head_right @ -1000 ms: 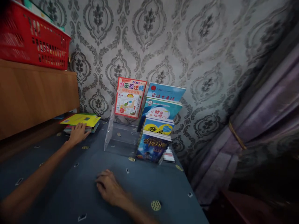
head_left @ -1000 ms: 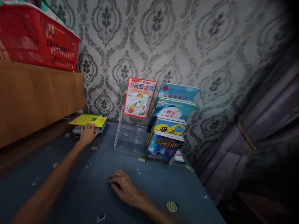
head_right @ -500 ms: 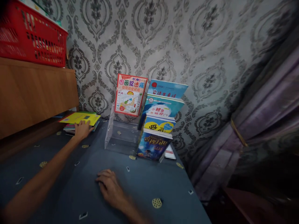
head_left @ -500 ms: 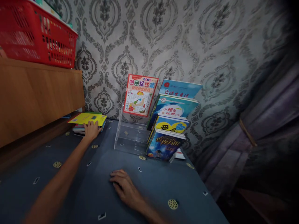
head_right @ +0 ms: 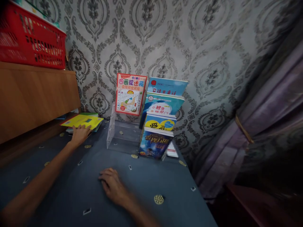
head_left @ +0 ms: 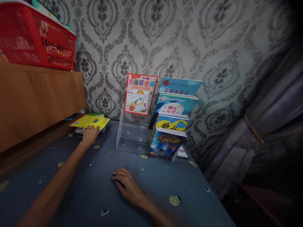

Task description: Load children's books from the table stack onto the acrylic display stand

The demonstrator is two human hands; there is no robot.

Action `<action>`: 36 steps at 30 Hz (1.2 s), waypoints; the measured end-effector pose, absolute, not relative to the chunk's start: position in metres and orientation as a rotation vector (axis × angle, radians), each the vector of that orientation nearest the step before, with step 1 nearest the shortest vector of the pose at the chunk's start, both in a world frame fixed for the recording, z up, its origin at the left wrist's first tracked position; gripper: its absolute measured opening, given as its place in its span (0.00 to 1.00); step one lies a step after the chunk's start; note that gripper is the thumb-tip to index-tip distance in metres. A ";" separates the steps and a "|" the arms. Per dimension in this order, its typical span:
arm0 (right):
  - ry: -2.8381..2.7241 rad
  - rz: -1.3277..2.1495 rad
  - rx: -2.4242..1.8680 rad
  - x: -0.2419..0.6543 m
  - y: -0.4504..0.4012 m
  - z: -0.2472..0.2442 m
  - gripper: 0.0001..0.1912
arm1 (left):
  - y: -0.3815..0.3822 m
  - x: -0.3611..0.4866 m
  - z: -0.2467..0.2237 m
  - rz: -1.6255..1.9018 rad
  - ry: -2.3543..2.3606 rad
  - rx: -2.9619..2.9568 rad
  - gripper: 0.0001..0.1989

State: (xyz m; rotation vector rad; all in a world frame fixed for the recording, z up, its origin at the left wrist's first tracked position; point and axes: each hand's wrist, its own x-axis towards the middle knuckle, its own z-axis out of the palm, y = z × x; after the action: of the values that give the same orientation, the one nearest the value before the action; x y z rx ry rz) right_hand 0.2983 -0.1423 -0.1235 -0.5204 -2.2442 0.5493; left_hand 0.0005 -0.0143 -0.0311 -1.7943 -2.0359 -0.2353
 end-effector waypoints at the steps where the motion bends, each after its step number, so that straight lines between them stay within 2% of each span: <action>1: -2.243 0.551 -0.516 0.298 -0.142 -0.125 0.14 | -0.021 -0.001 -0.032 -0.213 -2.011 -1.810 0.23; 7: -2.257 0.543 -0.547 0.296 -0.142 -0.126 0.14 | -0.066 -0.003 -0.049 -0.083 -1.946 -1.868 0.26; 13: -2.285 0.523 -0.580 0.295 -0.143 -0.122 0.13 | -0.110 0.004 -0.068 0.219 -1.937 -1.971 0.26; 29: -2.301 0.528 -0.611 0.292 -0.139 -0.118 0.12 | -0.197 0.057 -0.044 0.435 -2.062 -2.068 0.25; 36: -2.151 0.620 -0.842 0.294 -0.139 -0.114 0.15 | -0.217 0.096 -0.043 0.456 -2.045 -2.114 0.25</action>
State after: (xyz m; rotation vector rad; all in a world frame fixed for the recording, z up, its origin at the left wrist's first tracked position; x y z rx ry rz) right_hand 0.2942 -0.1387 -0.1138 -0.8418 -2.1508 0.6200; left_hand 0.0964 -0.2173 -0.0432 -2.1142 -2.0447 0.4557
